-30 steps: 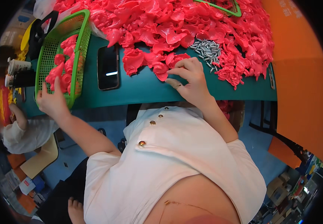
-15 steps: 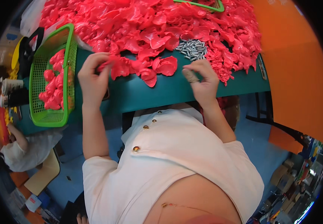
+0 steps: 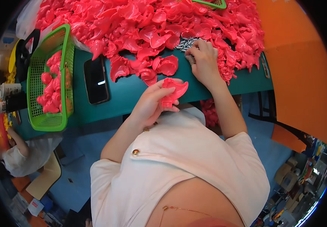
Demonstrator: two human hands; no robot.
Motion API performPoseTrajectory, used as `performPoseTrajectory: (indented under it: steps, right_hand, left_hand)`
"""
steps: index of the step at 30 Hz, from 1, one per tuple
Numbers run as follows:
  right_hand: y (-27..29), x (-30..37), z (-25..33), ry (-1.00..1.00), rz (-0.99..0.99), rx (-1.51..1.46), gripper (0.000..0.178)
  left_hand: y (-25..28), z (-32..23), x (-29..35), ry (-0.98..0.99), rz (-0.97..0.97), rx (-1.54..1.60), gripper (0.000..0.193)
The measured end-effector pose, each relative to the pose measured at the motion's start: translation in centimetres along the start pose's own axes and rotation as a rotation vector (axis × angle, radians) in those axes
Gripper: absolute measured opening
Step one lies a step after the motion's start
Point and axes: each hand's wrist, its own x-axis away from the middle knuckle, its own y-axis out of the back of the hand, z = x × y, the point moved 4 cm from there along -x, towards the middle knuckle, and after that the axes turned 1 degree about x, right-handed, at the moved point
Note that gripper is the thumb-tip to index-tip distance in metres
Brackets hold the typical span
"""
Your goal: Assembling small pink plastic toy components at a factory workbench.
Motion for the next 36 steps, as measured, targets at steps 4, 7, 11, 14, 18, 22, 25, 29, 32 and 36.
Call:
performPoseTrajectory:
  steps: [4, 7, 11, 14, 18, 22, 25, 29, 32, 36]
  right_hand:
    - [1.9, -0.1, 0.7, -0.079, -0.076, -0.495, 0.009]
    - [2.8, 0.1, 2.0, -0.092, 0.131, -0.977, 0.008]
    - [3.2, 1.2, 4.0, -0.031, 0.300, -1.173, 0.013]
    - [3.4, 1.1, 3.9, 0.029, 0.305, -1.171, 0.013]
    - [3.6, 0.9, 4.2, 0.159, 0.292, -1.134, 0.016]
    - [3.7, 0.8, 4.3, 0.177, 0.290, -1.151, 0.017]
    - [3.7, 0.6, 4.1, 0.196, 0.361, -1.125, 0.017]
    - [2.9, 0.6, 4.0, 0.170, 0.436, -1.205, 0.011]
    - [2.0, 1.2, 4.1, -0.155, 0.402, -1.428, 0.011]
    - [0.9, 3.1, 4.0, -0.461, 0.394, -1.447, 0.022]
  left_hand:
    - [-0.2, -0.1, -0.1, -0.047, -0.003, -0.054, 0.034]
    - [-0.4, -0.1, -0.1, -0.091, -0.027, -0.104, 0.035]
    - [-0.6, 0.0, 0.0, -0.085, -0.004, -0.128, 0.028]
    - [-0.9, -0.1, 0.2, -0.071, 0.008, -0.120, 0.024]
    - [-0.8, -0.2, 0.4, -0.079, 0.026, -0.120, 0.021]
    - [-0.8, -0.3, 0.5, -0.084, 0.015, -0.120, 0.020]
    - [-0.9, -0.3, 0.5, -0.081, 0.029, -0.111, 0.020]
    - [-0.7, 0.1, 0.2, -0.154, -0.001, -0.212, 0.021]
    - [-0.6, 0.0, 0.2, -0.211, -0.037, -0.268, 0.022]
    - [-0.5, 0.2, 0.1, -0.267, -0.064, -0.330, 0.023]
